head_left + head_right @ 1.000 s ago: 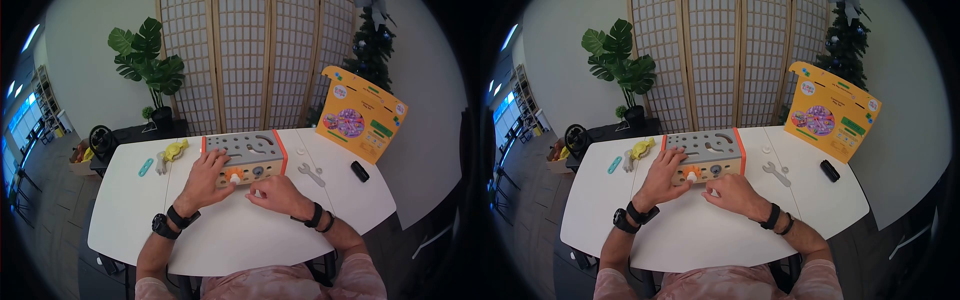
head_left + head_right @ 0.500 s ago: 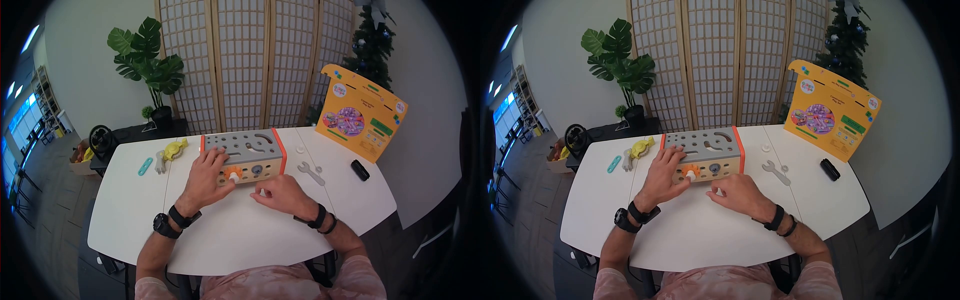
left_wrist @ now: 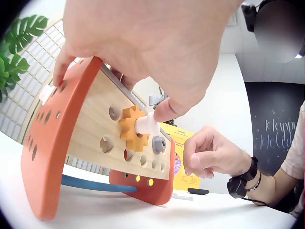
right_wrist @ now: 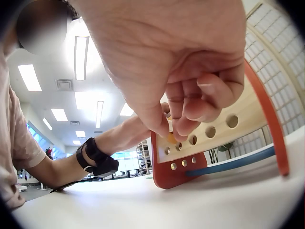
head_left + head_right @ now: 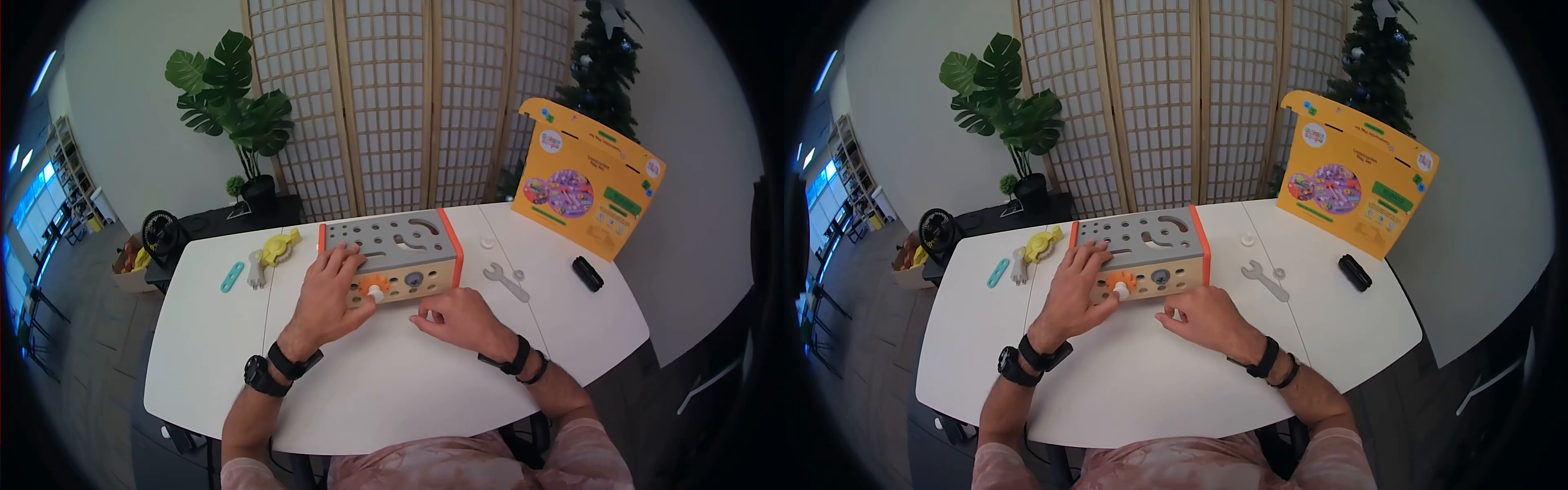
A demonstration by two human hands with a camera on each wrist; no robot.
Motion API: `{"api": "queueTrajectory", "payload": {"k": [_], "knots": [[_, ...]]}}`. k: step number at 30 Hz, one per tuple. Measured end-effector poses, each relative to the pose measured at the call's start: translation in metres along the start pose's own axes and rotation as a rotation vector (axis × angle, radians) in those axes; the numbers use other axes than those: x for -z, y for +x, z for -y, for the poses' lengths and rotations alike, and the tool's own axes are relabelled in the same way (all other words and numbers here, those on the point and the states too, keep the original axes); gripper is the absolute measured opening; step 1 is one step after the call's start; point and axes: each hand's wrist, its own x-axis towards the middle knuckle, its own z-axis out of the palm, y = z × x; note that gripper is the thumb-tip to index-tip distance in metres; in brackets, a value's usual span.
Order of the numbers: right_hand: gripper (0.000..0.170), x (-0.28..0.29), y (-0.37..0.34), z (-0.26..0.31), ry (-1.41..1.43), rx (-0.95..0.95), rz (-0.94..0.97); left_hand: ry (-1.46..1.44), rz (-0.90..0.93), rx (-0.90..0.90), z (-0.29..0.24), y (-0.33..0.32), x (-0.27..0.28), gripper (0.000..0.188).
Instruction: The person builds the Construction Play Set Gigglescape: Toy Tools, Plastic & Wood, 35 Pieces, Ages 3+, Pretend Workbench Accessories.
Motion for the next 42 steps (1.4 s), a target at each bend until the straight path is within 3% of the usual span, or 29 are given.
{"api": "queueTrajectory", "payload": {"k": [17,42], "knots": [[0.025,-0.011,-0.004,-0.008,-0.022,0.067,-0.094,-0.009,0.021,-0.016,-0.002,0.000,0.004,0.060],[0.026,-0.015,-0.006,-0.009,-0.006,0.046,-0.065,-0.018,0.052,0.010,-0.001,0.001,0.005,0.064]]}}
